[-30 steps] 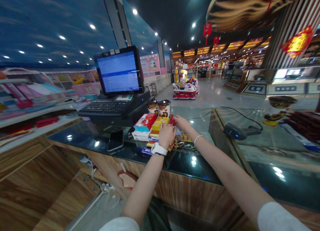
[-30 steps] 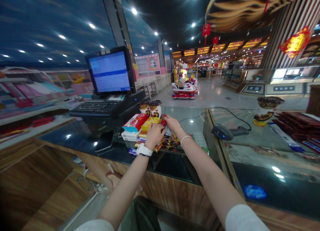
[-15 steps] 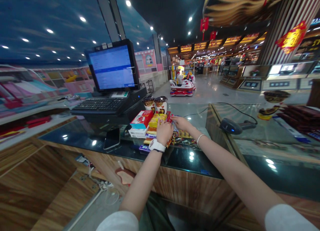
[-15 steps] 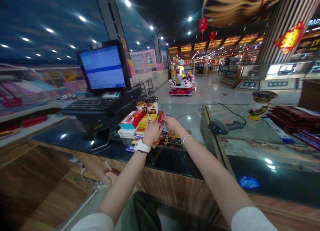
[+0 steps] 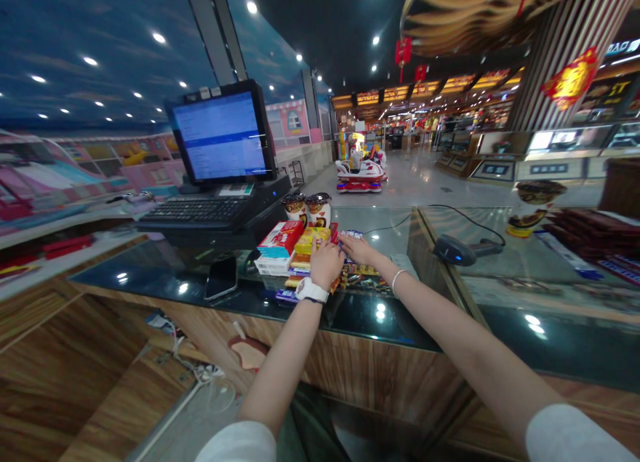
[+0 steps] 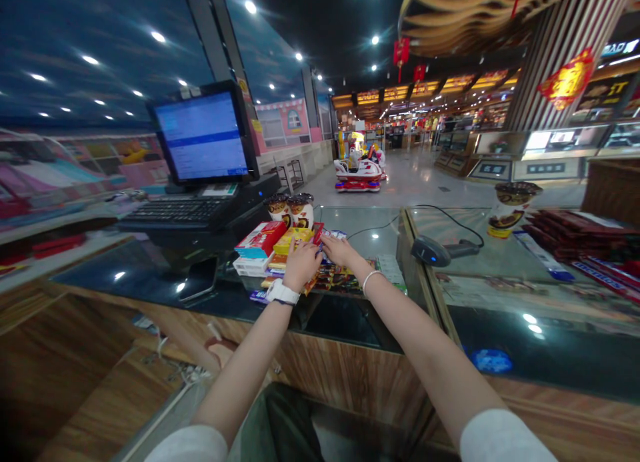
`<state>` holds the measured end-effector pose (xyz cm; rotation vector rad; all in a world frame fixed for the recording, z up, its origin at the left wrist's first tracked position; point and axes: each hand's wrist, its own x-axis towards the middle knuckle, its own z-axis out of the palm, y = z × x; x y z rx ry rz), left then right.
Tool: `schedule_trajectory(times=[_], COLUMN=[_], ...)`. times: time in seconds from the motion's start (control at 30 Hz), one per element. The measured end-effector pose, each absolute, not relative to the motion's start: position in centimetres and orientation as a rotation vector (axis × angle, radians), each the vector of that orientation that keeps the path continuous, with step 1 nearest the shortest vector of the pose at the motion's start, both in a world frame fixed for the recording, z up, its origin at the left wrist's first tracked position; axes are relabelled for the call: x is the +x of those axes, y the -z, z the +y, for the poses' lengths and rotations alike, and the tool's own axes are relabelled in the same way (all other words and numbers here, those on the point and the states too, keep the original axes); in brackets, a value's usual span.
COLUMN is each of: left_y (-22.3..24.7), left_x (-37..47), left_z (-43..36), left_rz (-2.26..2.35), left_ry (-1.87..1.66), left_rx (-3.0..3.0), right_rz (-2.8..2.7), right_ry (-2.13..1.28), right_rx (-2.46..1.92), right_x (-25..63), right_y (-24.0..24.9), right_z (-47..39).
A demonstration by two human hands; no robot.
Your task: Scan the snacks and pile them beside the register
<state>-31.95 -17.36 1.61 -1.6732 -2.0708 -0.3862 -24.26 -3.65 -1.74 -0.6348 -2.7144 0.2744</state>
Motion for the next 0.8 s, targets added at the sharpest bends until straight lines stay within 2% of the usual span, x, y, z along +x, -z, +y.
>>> schedule_trajectory(times=[0.4, 0.8], left_y=[-2.5, -3.4], left_x=[-31.4, -23.7], left_z=[-17.2, -16.9], left_rz=[-2.030, -1.899], left_ry=[0.493, 0.403], left_rx=[-1.658, -1.852], right_rz=[-2.734, -2.593], right_ry=[-0.259, 0.090], right_rx=[-0.564, -0.541], right_x=[-18.7, -6.8], right_y=[0.1, -0.8], right_z=[-4.4, -6.1])
